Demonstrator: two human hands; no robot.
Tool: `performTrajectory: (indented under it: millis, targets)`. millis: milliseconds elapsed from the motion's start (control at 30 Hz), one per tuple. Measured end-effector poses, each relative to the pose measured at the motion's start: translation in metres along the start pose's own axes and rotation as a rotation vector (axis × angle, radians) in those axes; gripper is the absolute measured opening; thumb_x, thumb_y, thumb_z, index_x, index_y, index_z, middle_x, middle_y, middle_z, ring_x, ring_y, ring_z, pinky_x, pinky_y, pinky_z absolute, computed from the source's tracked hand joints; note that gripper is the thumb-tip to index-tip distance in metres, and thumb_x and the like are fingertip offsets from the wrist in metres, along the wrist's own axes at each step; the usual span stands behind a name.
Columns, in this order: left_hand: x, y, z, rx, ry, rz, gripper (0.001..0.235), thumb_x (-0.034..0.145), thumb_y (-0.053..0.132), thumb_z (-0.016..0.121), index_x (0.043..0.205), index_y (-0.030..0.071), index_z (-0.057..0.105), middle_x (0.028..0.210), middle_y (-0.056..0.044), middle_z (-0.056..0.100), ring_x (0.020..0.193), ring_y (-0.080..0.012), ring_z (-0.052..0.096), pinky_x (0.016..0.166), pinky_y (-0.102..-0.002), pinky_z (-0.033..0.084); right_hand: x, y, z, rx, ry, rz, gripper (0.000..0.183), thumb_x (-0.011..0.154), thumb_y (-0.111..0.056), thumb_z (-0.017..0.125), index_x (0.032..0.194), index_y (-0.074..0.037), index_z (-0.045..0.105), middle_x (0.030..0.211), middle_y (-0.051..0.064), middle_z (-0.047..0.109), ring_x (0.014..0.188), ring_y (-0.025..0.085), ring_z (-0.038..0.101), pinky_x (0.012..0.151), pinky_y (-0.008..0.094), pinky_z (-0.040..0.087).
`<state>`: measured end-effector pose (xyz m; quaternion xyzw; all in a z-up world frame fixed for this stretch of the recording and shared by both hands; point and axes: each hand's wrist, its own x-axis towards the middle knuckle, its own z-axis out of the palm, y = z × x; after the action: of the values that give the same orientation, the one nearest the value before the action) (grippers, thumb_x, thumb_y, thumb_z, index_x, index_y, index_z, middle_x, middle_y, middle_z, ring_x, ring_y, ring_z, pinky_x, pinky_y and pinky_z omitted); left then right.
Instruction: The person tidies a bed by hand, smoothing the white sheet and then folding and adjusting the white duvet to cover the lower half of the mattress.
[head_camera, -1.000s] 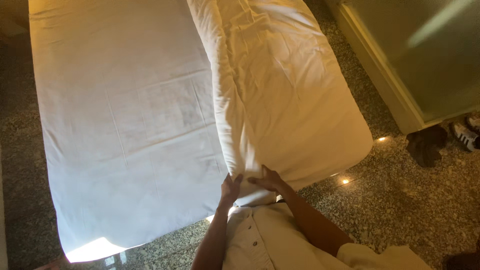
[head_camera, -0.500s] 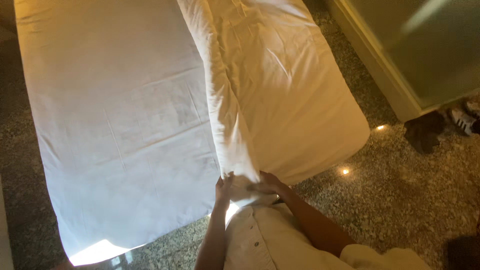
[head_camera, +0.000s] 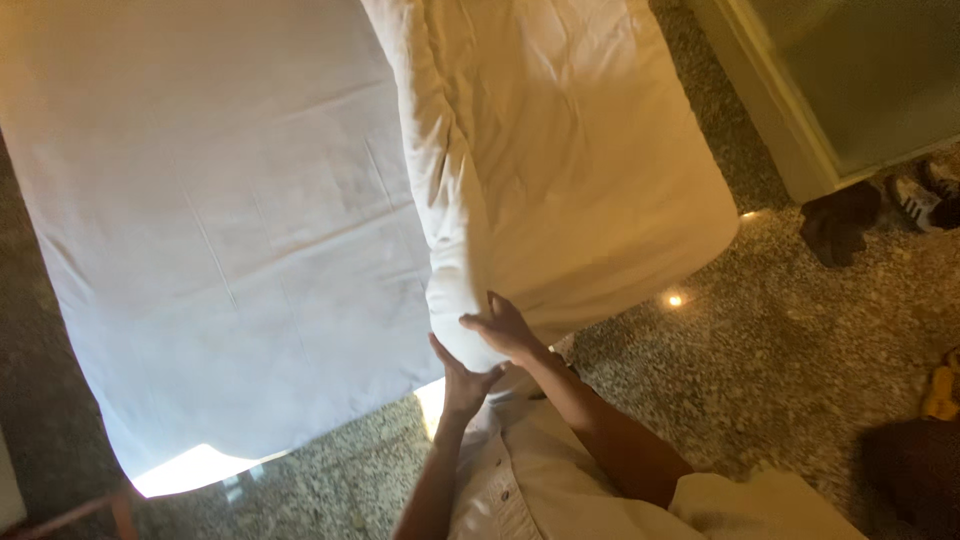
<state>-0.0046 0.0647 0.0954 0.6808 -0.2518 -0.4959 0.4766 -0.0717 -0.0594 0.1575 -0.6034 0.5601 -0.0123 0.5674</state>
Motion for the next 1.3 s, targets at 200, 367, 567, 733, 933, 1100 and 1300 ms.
performTrajectory:
  millis: [200, 367, 567, 733, 933, 1100, 1300]
  targets:
    - [0.007, -0.028, 0.022, -0.126, 0.147, 0.063, 0.135, 0.079, 0.024, 0.089, 0.162, 0.006, -0.016, 0.152, -0.04, 0.038, 0.138, -0.0561, 0.045, 0.108, -0.073, 0.043, 0.011, 0.044, 0.004, 0.251, 0.077, -0.16, 0.026, 0.078, -0.026, 0.08, 0.095, -0.008, 0.07, 0.079, 0.005, 0.054, 0.08, 0.024, 0.059, 0.076, 0.04, 0.044]
    - [-0.009, -0.007, -0.006, -0.312, -0.01, -0.248, 0.024, 0.097, 0.006, 0.051, 0.107, -0.006, 0.069, 0.088, -0.018, 0.073, 0.081, -0.0186, 0.061, 0.071, -0.04, 0.055, -0.017, 0.038, 0.013, -0.389, -0.358, -0.317, 0.066, 0.095, -0.033, 0.061, 0.159, -0.026, 0.045, 0.159, 0.004, 0.052, 0.149, 0.035, 0.041, 0.121, 0.069, 0.014]
    - [0.08, -0.298, -0.031, -0.885, 0.08, -0.733, 0.033, 0.076, 0.033, 0.049, 0.074, 0.004, 0.064, 0.076, -0.027, 0.071, 0.064, -0.0384, 0.066, 0.065, -0.048, 0.044, -0.001, 0.129, 0.05, -0.572, -0.069, -0.724, 0.112, 0.073, -0.039, 0.085, 0.166, -0.019, 0.026, 0.165, 0.017, 0.033, 0.15, 0.042, 0.032, 0.084, 0.077, 0.047]
    - [-0.007, -0.1, 0.02, -0.668, 0.153, -0.545, 0.037, 0.08, 0.034, 0.055, 0.109, 0.011, 0.053, 0.085, -0.02, 0.063, 0.074, -0.0309, 0.063, 0.065, -0.04, 0.047, -0.002, 0.139, -0.025, -0.454, -0.287, -0.19, 0.107, 0.069, -0.053, 0.084, 0.15, -0.01, 0.03, 0.142, 0.024, 0.054, 0.134, 0.04, 0.053, 0.109, 0.058, 0.045]
    - [-0.075, 0.043, 0.092, -0.123, 0.303, -0.351, 0.095, 0.092, 0.063, 0.064, 0.164, 0.012, 0.031, 0.146, -0.032, 0.053, 0.132, -0.0473, 0.057, 0.106, -0.055, 0.05, -0.012, 0.166, -0.051, -0.216, -0.185, -0.222, 0.056, 0.098, -0.053, 0.056, 0.124, -0.005, 0.069, 0.122, 0.023, 0.072, 0.122, 0.043, 0.065, 0.102, 0.06, 0.049]
    - [-0.089, -0.004, 0.125, 0.125, 0.392, -0.202, 0.112, 0.077, 0.05, 0.086, 0.165, 0.014, 0.027, 0.146, -0.034, 0.053, 0.132, -0.0558, 0.053, 0.109, -0.064, 0.044, -0.083, 0.082, -0.081, -0.087, -0.18, 0.135, 0.108, 0.098, -0.083, 0.017, 0.15, 0.007, 0.046, 0.153, 0.031, 0.047, 0.145, 0.042, 0.045, 0.12, 0.053, 0.033]
    - [-0.09, -0.045, 0.155, 0.325, 0.287, -0.343, 0.08, 0.08, 0.062, 0.08, 0.132, 0.007, 0.056, 0.11, -0.027, 0.071, 0.112, -0.0467, 0.069, 0.098, -0.057, 0.054, -0.061, 0.13, -0.097, 0.342, -0.293, 0.227, 0.107, 0.094, -0.08, 0.03, 0.162, 0.003, 0.026, 0.161, 0.034, 0.033, 0.148, 0.043, 0.035, 0.121, 0.054, 0.03]
